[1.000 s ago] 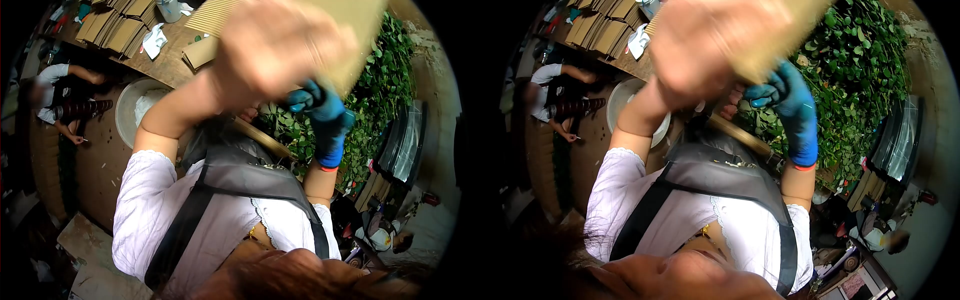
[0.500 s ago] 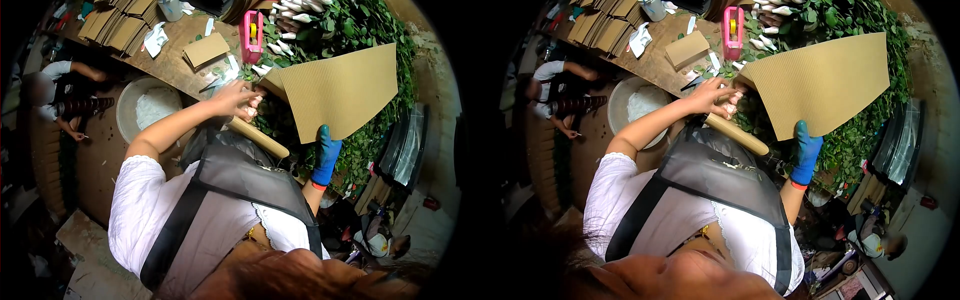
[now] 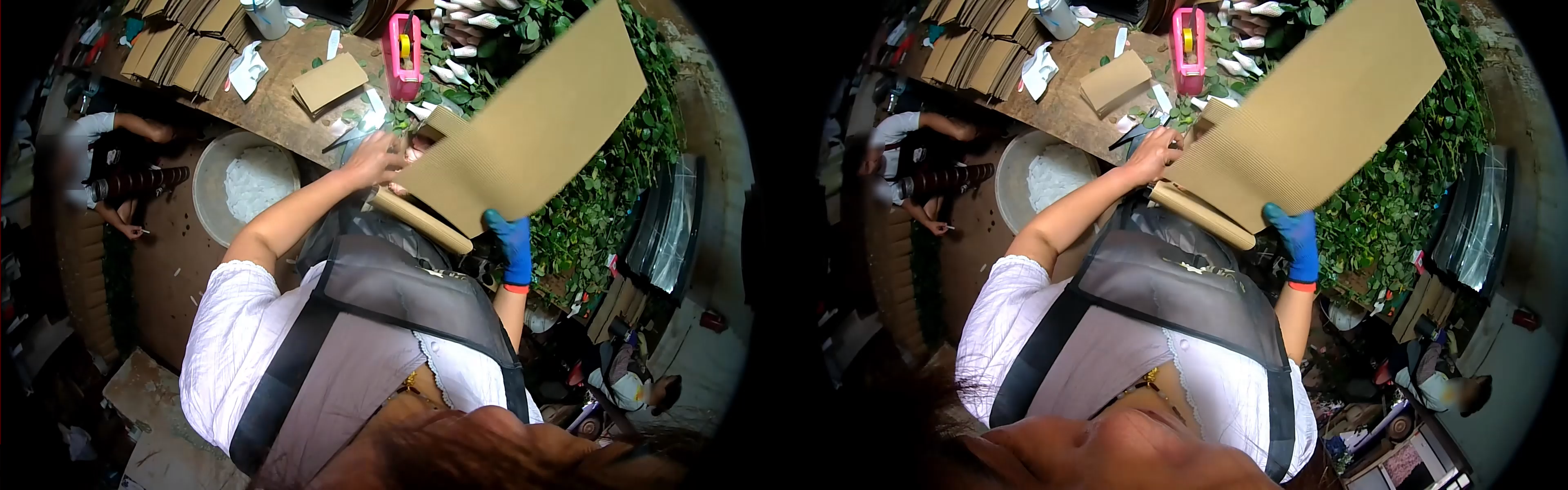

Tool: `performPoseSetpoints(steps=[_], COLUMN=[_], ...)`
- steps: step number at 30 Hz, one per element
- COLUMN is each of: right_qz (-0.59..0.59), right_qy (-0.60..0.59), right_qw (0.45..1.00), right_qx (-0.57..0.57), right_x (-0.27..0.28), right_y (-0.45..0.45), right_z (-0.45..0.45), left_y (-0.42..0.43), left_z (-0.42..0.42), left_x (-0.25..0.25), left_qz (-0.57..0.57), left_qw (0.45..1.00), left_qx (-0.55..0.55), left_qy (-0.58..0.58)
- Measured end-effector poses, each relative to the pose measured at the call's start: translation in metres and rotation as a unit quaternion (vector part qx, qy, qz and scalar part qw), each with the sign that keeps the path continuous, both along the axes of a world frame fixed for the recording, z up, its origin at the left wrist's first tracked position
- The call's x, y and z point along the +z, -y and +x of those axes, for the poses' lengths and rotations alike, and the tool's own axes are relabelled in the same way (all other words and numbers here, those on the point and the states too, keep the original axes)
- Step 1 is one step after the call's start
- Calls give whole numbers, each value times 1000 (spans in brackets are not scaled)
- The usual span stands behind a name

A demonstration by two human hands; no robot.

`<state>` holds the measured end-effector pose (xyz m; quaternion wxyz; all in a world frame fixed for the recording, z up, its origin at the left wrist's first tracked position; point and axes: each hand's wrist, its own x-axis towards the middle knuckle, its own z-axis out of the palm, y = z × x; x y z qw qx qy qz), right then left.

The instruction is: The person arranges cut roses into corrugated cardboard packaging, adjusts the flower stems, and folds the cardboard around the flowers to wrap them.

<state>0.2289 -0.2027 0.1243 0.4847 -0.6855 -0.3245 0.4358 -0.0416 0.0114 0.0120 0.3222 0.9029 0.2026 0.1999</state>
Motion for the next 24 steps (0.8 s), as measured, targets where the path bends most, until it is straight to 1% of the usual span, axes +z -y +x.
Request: performPoseSetpoints(steps=[1, 3, 5, 6, 9, 10, 13, 14, 17, 18, 21, 22, 23, 24], right_qz=[-103, -65, -138, -175, -279, -269, -301, -298, -327, -355, -351, -347, -343, -339], right_qy=[-9, -120, -7, 49, 66, 115, 193, 204, 174, 180, 215, 210, 207, 204], right_qw=[994, 990, 990, 981, 957, 954, 933, 932, 929, 917, 911, 914, 916, 918], right_qx=[39, -45, 28, 63, 50, 59, 39, 24, 10, 12, 16, 20, 25, 28], right_x=[-4, -42, -69, -76, -65, -70, -86, -88, -70, -72, -74, -75, -75, -74], right_y=[-7, -7, 2, 4, -12, -14, -22, -20, -23, -24, -26, -27, -27, -27], right_z=[-1, -14, -2, 2, -1, 2, 0, -3, -20, -20, -21, -21, -20, -19], left_y=[-1, -1, 1, 2, 3, 2, -6, -14, -34, -38, -33, -27, -25, -23], left_z=[0, -1, -2, -2, -3, -2, -6, -9, -16, -14, 3, 18, 29, 43], left_x=[-4, -9, -2, 1, -6, -9, -17, -19, 28, 38, 60, 60, 61, 52], left_qz=[14, 40, 18, 6, -24, -30, -69, -73, -58, 25, 113, 166, 171, 248], left_qw=[1000, 999, 1000, 1000, 999, 999, 997, 997, 998, 999, 983, 964, 950, 926], left_qx=[1, 0, 17, 25, 38, 43, 28, 1, -10, -18, -146, -195, -255, -281], left_qy=[-1, -3, 10, 15, -3, 3, 0, -22, -26, -16, -15, 77, 58, 49])
